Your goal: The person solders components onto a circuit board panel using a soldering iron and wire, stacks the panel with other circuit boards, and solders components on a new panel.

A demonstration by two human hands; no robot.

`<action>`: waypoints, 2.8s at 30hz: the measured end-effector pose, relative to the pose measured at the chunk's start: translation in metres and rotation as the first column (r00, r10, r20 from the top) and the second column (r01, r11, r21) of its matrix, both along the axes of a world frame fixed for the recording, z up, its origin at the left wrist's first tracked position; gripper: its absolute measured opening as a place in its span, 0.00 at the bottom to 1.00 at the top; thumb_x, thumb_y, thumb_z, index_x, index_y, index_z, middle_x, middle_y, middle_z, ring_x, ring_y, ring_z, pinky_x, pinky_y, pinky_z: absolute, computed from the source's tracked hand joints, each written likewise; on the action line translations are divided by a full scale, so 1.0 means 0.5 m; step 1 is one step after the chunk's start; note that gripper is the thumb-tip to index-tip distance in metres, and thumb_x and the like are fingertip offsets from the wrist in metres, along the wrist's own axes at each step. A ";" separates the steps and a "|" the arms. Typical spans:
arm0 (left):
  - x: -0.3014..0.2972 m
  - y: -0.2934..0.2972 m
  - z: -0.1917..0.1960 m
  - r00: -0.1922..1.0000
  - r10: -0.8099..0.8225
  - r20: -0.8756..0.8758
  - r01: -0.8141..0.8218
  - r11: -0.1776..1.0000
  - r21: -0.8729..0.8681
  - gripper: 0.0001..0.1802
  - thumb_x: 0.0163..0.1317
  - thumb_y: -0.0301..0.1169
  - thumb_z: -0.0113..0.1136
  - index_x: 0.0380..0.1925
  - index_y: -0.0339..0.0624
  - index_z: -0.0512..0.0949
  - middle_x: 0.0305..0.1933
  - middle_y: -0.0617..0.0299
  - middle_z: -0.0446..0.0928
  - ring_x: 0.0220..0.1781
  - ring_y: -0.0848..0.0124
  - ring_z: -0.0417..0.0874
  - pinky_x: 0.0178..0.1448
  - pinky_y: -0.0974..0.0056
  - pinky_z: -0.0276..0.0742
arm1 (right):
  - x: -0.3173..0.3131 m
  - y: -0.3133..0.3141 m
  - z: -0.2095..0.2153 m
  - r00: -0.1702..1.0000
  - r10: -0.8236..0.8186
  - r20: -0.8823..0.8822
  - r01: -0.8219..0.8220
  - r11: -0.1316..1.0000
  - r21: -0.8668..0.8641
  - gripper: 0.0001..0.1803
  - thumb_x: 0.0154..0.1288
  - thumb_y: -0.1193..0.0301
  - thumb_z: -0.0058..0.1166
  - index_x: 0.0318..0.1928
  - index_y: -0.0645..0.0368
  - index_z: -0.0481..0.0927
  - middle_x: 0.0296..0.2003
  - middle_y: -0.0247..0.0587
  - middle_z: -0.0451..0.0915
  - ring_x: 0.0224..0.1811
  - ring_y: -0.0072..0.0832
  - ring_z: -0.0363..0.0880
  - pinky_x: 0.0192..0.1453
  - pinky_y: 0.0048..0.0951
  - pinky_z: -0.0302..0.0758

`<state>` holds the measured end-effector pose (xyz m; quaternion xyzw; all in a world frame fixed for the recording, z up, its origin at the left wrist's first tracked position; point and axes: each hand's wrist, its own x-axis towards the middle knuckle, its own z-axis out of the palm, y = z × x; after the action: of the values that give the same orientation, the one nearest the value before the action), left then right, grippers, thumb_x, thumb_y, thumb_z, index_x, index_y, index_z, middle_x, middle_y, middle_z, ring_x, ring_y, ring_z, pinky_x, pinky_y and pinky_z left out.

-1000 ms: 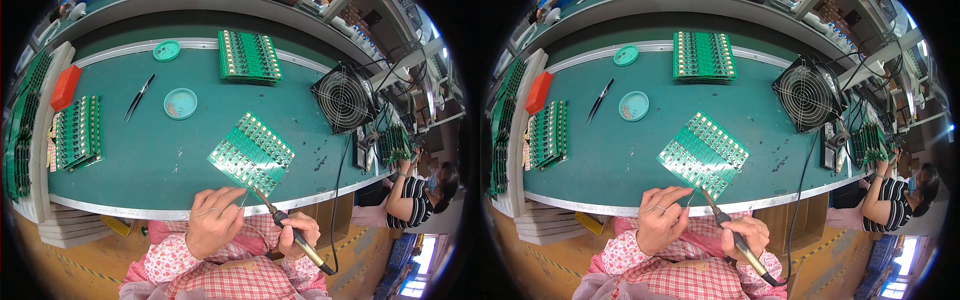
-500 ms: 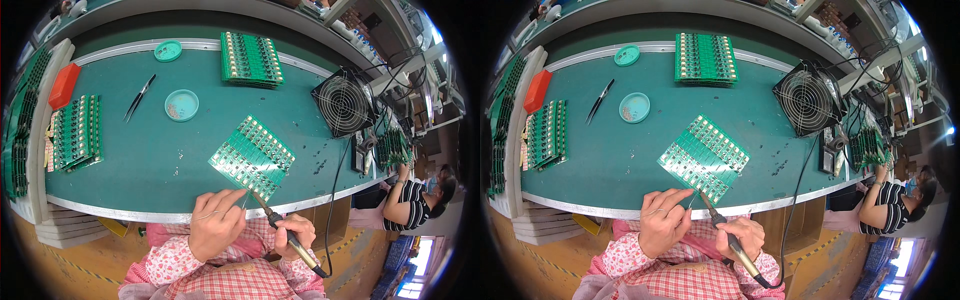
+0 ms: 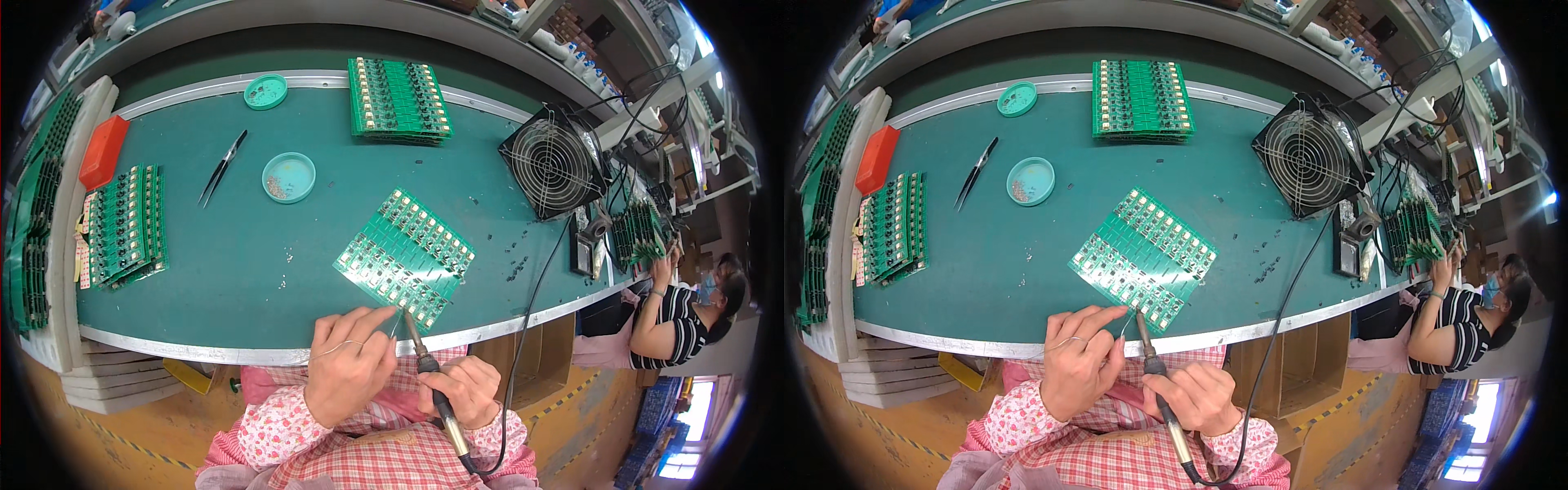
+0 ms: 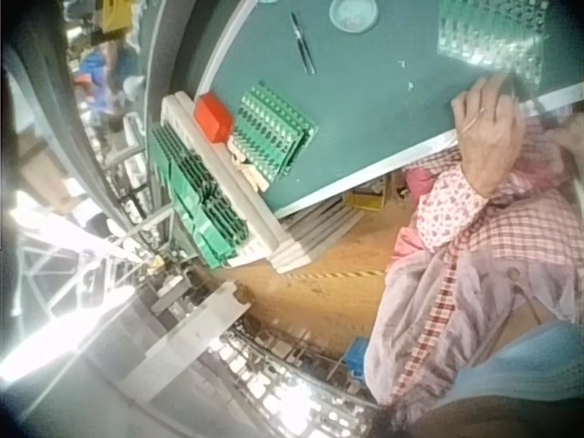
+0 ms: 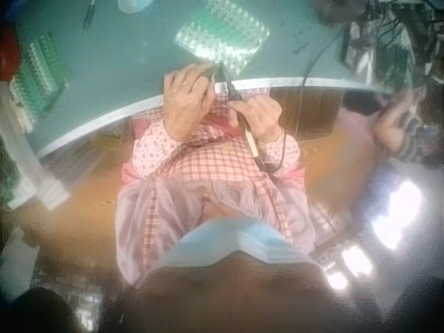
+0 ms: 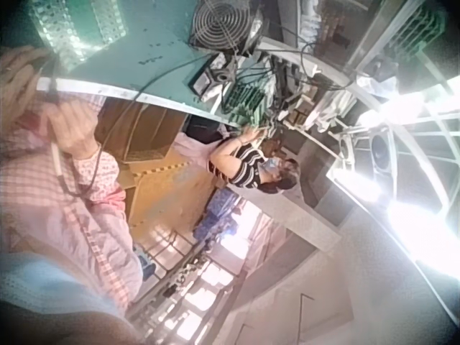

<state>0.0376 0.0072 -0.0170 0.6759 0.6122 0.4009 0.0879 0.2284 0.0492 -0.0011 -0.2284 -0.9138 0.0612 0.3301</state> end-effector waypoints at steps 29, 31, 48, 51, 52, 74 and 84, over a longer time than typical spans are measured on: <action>0.013 0.006 0.032 0.983 -0.172 -0.069 0.179 0.977 0.120 0.10 0.56 0.26 0.68 0.26 0.42 0.74 0.51 0.56 0.83 0.57 0.58 0.80 0.61 0.50 0.68 | 0.011 0.025 0.025 0.881 -0.294 -0.371 0.188 0.937 -0.296 0.09 0.60 0.75 0.64 0.43 0.57 0.85 0.27 0.37 0.80 0.25 0.26 0.78 0.26 0.24 0.71; 0.013 -0.013 0.045 0.971 -0.231 -0.064 0.237 0.963 0.128 0.08 0.50 0.22 0.66 0.23 0.38 0.74 0.47 0.54 0.81 0.57 0.53 0.77 0.63 0.43 0.63 | 0.011 0.020 0.041 0.966 -0.243 -0.087 0.220 0.952 -0.213 0.17 0.57 0.74 0.66 0.48 0.51 0.82 0.28 0.34 0.68 0.25 0.27 0.73 0.26 0.27 0.70; 0.009 0.006 0.000 0.997 -0.030 0.071 0.028 0.999 0.022 0.09 0.51 0.21 0.66 0.21 0.39 0.73 0.44 0.59 0.83 0.50 0.60 0.84 0.58 0.51 0.72 | 0.053 0.000 0.023 0.915 -0.233 -0.330 0.123 0.938 -0.323 0.07 0.56 0.80 0.62 0.37 0.62 0.81 0.18 0.38 0.78 0.14 0.28 0.73 0.19 0.29 0.70; 0.005 0.001 -0.007 0.997 -0.031 0.069 0.029 0.999 0.040 0.10 0.51 0.22 0.66 0.20 0.40 0.72 0.44 0.59 0.83 0.51 0.59 0.84 0.57 0.52 0.72 | 0.044 -0.011 0.001 0.857 -0.224 -0.465 0.051 0.933 -0.356 0.07 0.58 0.79 0.60 0.37 0.63 0.77 0.20 0.39 0.79 0.14 0.28 0.75 0.19 0.28 0.71; 0.005 -0.001 -0.008 0.997 -0.033 0.066 0.030 0.999 0.044 0.10 0.51 0.22 0.66 0.20 0.40 0.72 0.45 0.59 0.83 0.51 0.59 0.84 0.57 0.52 0.72 | 0.042 -0.007 0.000 0.890 -0.156 -0.428 0.012 0.947 -0.321 0.08 0.58 0.78 0.60 0.38 0.63 0.76 0.20 0.38 0.80 0.14 0.28 0.75 0.19 0.28 0.72; 0.020 0.012 -0.004 1.000 0.019 -0.005 -0.019 0.999 0.031 0.11 0.51 0.24 0.67 0.20 0.41 0.72 0.47 0.60 0.82 0.52 0.62 0.82 0.55 0.54 0.68 | 0.013 0.007 -0.015 0.938 -0.105 -0.330 0.025 0.971 -0.237 0.09 0.57 0.78 0.59 0.37 0.63 0.74 0.18 0.36 0.78 0.14 0.27 0.76 0.19 0.27 0.73; 0.024 0.018 -0.005 0.998 0.036 -0.042 -0.035 0.999 0.021 0.10 0.50 0.24 0.67 0.20 0.41 0.73 0.47 0.61 0.81 0.51 0.62 0.81 0.54 0.54 0.68 | 0.011 0.011 0.009 0.984 -0.021 -0.176 -0.014 0.980 -0.197 0.10 0.54 0.76 0.63 0.38 0.60 0.77 0.16 0.32 0.72 0.14 0.25 0.71 0.18 0.24 0.67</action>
<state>0.0496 0.0161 -0.0193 0.6740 0.6219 0.3941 0.0608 0.2340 0.0546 0.0033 -0.2554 -0.8698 0.1713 0.3859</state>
